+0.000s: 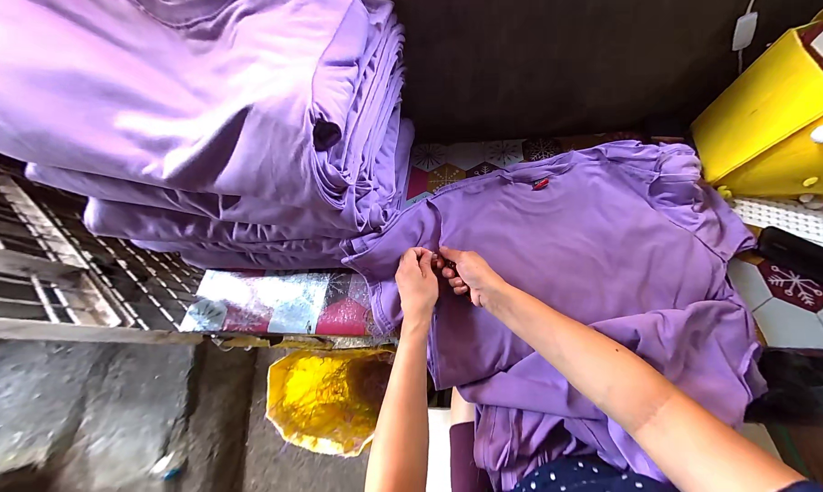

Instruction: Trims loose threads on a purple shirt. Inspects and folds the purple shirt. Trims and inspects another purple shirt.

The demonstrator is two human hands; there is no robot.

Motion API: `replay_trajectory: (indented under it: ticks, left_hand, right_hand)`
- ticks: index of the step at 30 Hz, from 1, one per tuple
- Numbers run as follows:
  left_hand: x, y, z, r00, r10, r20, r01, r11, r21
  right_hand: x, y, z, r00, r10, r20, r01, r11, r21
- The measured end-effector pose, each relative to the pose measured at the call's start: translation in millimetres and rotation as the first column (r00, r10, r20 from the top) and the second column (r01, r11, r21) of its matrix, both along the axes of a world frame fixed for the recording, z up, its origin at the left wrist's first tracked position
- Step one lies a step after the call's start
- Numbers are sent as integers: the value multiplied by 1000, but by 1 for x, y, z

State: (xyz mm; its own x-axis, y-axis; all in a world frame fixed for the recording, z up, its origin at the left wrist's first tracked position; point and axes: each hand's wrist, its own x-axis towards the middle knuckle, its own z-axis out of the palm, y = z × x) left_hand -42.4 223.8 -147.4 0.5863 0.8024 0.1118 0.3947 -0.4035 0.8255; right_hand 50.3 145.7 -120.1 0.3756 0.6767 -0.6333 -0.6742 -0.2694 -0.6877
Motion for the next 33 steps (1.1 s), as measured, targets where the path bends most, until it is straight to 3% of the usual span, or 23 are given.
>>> replay_trajectory:
  ticks: [2,4,6,8,9,10,13,15,17,19,22,27,30,32,33]
  left_hand:
    - [-39,7,12,998,32,-49,-33,999,-8]
    - [-99,19,21,970,195,-145,-191,981,44]
    - [-156,31,21,841,397,-368,-368,918,147]
    - [-187,34,20,628,462,-627,-474,865,162]
    - [-192,33,18,601,469,-648,-487,857,169]
    - [-191,29,17,656,479,-583,-466,865,186]
    - [-157,25,9,910,367,-192,-345,928,141]
    - [-121,30,4,964,264,-21,-259,958,124]
    - [-90,40,0,976,208,64,-217,953,212]
    - [-70,46,0,969,229,88,-245,926,289]
    - [-62,55,10,960,257,107,-277,922,272]
    - [-68,55,17,963,269,26,-259,890,375]
    - [-76,2,47,989,48,142,-118,836,536]
    - [-90,-69,57,966,-252,52,179,805,566]
    - [-93,-107,45,924,-380,32,287,749,598]
  right_hand:
    - [10,-14,-9,1000,27,-4,-26,998,62]
    - [23,-37,-12,1000,30,10,-31,996,89]
    - [35,-62,-7,1000,2,14,-3,996,85]
    - [41,-83,-6,1000,-23,-6,23,995,98]
    - [41,-90,-8,999,-28,-18,30,993,115]
    - [41,-95,-10,999,-27,-22,29,991,130]
    - [40,-105,-18,1000,-7,-4,8,987,158]
    - [40,-112,-23,1000,-9,2,9,983,182]
    - [39,-119,-23,1000,-22,8,20,983,182]
    - [38,-130,-21,999,-44,12,41,986,159]
    - [40,-150,-19,999,-45,29,41,992,122]
    - [43,-177,-16,993,-57,106,47,994,98]
    - [36,-184,8,938,-165,306,113,977,180]
    - [29,-189,29,867,-264,423,137,942,308]
    - [26,-191,38,828,-293,478,116,924,365]
